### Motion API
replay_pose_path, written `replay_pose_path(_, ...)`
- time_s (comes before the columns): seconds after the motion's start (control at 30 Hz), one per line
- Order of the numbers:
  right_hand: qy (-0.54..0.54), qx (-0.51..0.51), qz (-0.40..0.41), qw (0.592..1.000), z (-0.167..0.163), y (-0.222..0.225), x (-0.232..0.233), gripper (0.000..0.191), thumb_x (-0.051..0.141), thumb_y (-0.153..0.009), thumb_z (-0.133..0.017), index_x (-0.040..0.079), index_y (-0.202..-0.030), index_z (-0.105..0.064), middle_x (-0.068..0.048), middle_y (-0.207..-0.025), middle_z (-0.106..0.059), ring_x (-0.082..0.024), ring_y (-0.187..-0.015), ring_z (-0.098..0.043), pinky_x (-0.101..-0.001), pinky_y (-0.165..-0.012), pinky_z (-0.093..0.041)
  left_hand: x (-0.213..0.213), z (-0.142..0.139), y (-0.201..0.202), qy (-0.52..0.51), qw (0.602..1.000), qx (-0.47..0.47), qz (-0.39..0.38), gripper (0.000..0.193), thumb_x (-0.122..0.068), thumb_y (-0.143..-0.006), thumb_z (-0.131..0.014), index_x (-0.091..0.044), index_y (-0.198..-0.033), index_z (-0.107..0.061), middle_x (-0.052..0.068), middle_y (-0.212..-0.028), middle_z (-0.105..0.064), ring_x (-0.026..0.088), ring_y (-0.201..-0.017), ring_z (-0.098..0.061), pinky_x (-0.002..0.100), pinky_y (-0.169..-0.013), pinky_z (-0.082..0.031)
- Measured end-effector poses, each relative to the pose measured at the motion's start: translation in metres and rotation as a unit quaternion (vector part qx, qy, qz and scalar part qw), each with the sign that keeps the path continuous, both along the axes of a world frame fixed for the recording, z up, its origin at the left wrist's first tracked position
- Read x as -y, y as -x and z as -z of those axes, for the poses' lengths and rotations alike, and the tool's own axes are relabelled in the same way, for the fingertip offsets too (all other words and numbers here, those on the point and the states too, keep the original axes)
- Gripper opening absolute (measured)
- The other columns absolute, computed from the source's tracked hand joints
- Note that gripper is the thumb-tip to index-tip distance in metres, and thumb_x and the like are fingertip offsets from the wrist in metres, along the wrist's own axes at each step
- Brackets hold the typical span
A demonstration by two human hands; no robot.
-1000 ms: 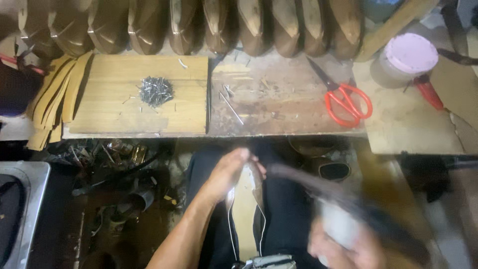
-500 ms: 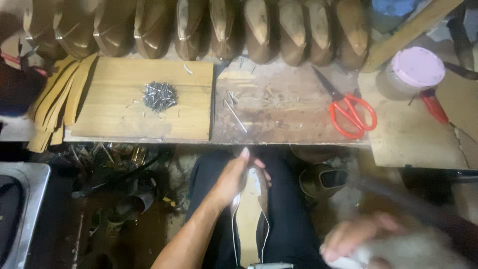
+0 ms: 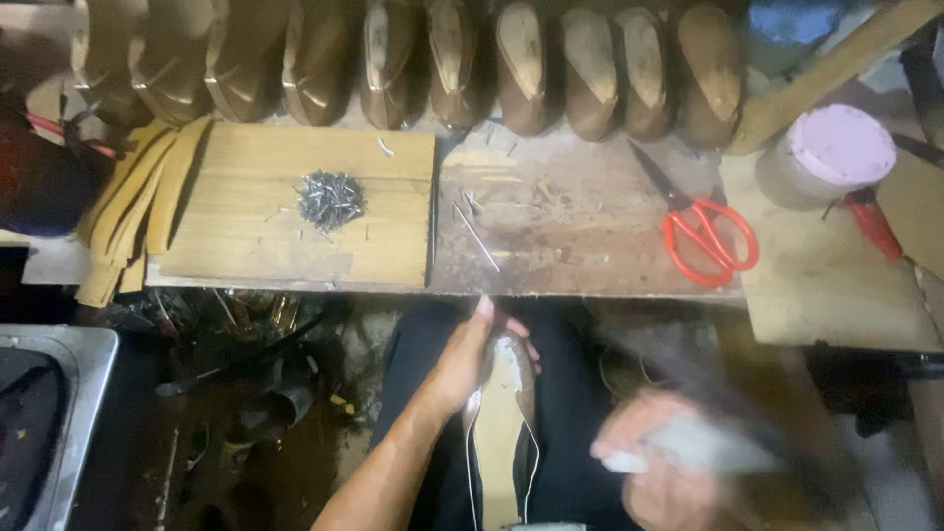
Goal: The person sits on the floor and uses a handheld plier-like tool to press and crimp the edges of a shoe upper. They repeatedly reposition the shoe and apply the tool along the perimeter, occasionally pausing to adjust grip or angle.
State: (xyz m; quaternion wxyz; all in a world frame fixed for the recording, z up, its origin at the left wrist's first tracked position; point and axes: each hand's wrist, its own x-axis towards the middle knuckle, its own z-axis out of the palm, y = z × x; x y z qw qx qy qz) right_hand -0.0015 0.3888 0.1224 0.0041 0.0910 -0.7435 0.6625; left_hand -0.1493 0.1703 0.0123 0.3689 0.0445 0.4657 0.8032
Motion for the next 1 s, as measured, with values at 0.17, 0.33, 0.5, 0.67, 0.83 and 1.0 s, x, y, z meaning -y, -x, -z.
replay_pose_path(0.17, -0.245, 0.223, 0.062, 0.941, -0.011, 0.005, 0.018, 0.051, 0.024, -0.092, -0.071, 0.005, -0.138, -0.06, -0.013, -0.089, -0.069, -0.019, -0.073, -0.07, -0.0378, -0.067, -0.058, -0.003, 0.005, 0.004, 0.019, 0.999, -0.024, -0.03, 0.072, -0.061, -0.105, -0.032, 0.002, -0.108, -0.066, 0.02, -0.098, -0.073, 0.03, -0.091, -0.071, 0.042, -0.084, -0.057)
replay_pose_path(0.33, 0.143, -0.075, -0.218, 0.962, -0.019, 0.007, -0.018, 0.025, 0.02, -0.102, -0.069, 0.001, -0.118, -0.067, -0.019, -0.091, -0.074, -0.027, -0.085, -0.077, -0.0443, -0.071, -0.065, -0.001, 0.005, -0.001, -0.05, 0.997, 0.059, -0.006, 0.071, -0.062, -0.105, -0.03, 0.001, -0.103, -0.063, 0.02, -0.088, -0.072, 0.032, -0.08, -0.074, 0.043, -0.077, -0.06)
replay_pose_path(0.5, -0.207, 0.331, 0.146, 0.909, 0.024, -0.007, 0.027, 0.045, 0.023, -0.089, -0.072, 0.005, -0.13, -0.062, -0.014, -0.073, -0.066, -0.021, -0.06, -0.06, -0.0375, -0.055, -0.052, 0.008, 0.001, 0.002, 0.078, 0.995, -0.056, -0.014, 0.078, -0.063, -0.106, -0.027, 0.002, -0.108, -0.069, 0.019, -0.091, -0.073, 0.025, -0.081, -0.07, 0.037, -0.075, -0.056)
replay_pose_path(0.67, 0.039, 0.057, -0.005, 0.998, 0.003, -0.023, -0.003, 0.042, 0.018, -0.099, -0.066, 0.001, -0.136, -0.06, -0.016, -0.085, -0.073, -0.018, -0.076, -0.067, -0.0328, -0.064, -0.058, 0.005, 0.002, 0.0, 0.018, 1.0, 0.02, -0.003, 0.074, -0.062, -0.104, -0.027, 0.001, -0.106, -0.065, 0.021, -0.087, -0.074, 0.028, -0.078, -0.074, 0.039, -0.075, -0.059)
replay_pose_path(0.83, -0.328, -0.18, 0.075, 0.924, 0.016, -0.009, 0.016, 0.041, 0.02, -0.097, -0.066, 0.002, -0.133, -0.056, -0.02, -0.105, -0.069, -0.023, -0.094, -0.07, -0.032, -0.076, -0.051, 0.001, 0.004, 0.004, -0.008, 1.0, -0.002, -0.005, 0.073, -0.06, -0.105, -0.029, 0.004, -0.108, -0.065, 0.02, -0.093, -0.074, 0.027, -0.084, -0.073, 0.038, -0.08, -0.059)
replay_pose_path(1.0, -0.111, 0.218, 0.191, 0.951, 0.035, -0.05, 0.016, 0.056, 0.026, -0.095, -0.07, 0.008, -0.147, -0.064, -0.017, -0.086, -0.068, -0.024, -0.07, -0.067, -0.0341, -0.063, -0.057, 0.002, 0.004, 0.003, 0.009, 1.0, -0.021, 0.009, 0.071, -0.059, -0.105, -0.028, 0.002, -0.105, -0.065, 0.019, -0.089, -0.075, 0.027, -0.081, -0.074, 0.038, -0.077, -0.059)
